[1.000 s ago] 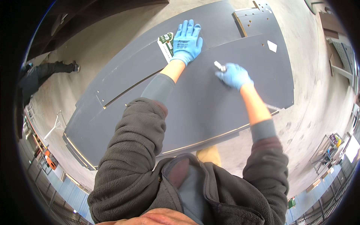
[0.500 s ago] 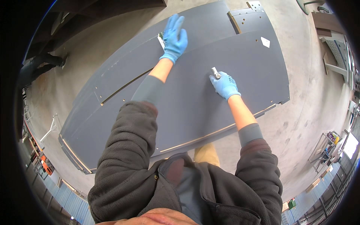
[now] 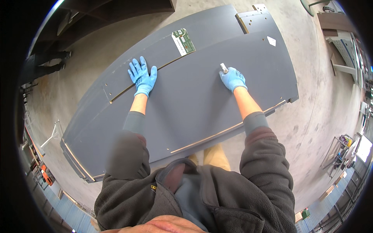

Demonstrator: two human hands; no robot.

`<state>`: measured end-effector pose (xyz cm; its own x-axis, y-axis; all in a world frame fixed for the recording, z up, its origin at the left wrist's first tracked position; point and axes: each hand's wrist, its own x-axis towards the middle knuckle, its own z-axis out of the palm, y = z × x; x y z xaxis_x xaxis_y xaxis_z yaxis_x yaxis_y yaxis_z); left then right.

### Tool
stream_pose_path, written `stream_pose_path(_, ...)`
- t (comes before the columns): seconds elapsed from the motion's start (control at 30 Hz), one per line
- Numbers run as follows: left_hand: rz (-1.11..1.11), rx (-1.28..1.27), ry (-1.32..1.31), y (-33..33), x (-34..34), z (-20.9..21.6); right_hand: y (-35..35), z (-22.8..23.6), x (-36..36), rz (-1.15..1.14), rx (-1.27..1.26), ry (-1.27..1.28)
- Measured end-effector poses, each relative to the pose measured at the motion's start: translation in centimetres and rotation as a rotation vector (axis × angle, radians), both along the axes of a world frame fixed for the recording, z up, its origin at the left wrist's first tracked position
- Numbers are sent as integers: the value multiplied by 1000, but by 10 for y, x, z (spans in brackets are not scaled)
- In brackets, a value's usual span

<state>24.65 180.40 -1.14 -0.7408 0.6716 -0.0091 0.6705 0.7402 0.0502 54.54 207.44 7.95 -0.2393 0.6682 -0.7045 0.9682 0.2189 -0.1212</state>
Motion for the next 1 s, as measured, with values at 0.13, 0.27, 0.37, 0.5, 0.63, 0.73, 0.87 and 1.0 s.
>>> stream_pose_path(0.13, 17, 40, -3, 2, 1, 1, -1, -4, 1, -15, 20, -2)
stream_pose_path(0.27, -51, 29, 9, 29, 12, 22, -4, 1, -1, -17, 37, -4)
stream_pose_path(0.37, -393, 86, 27, 94, 38, 35, -4, 5, -2, -47, 19, 8)
stream_pose_path(0.5, -624, -79, -113, 188, 79, 46, -1, 6, 0, -71, -9, 24)
stream_pose_path(0.63, -615, -259, -253, 226, 93, 47, 3, 4, 5, -29, -13, 73)
stream_pose_path(0.73, -634, -279, -286, 230, 90, 46, 4, 4, 8, -15, -12, 99)
stream_pose_path(0.87, -628, -290, -317, 232, 90, 43, 3, 4, 8, -45, -16, 126)
stream_pose_path(1.0, -626, -321, -330, 234, 91, 43, 16, 7, 21, -31, -94, 201)
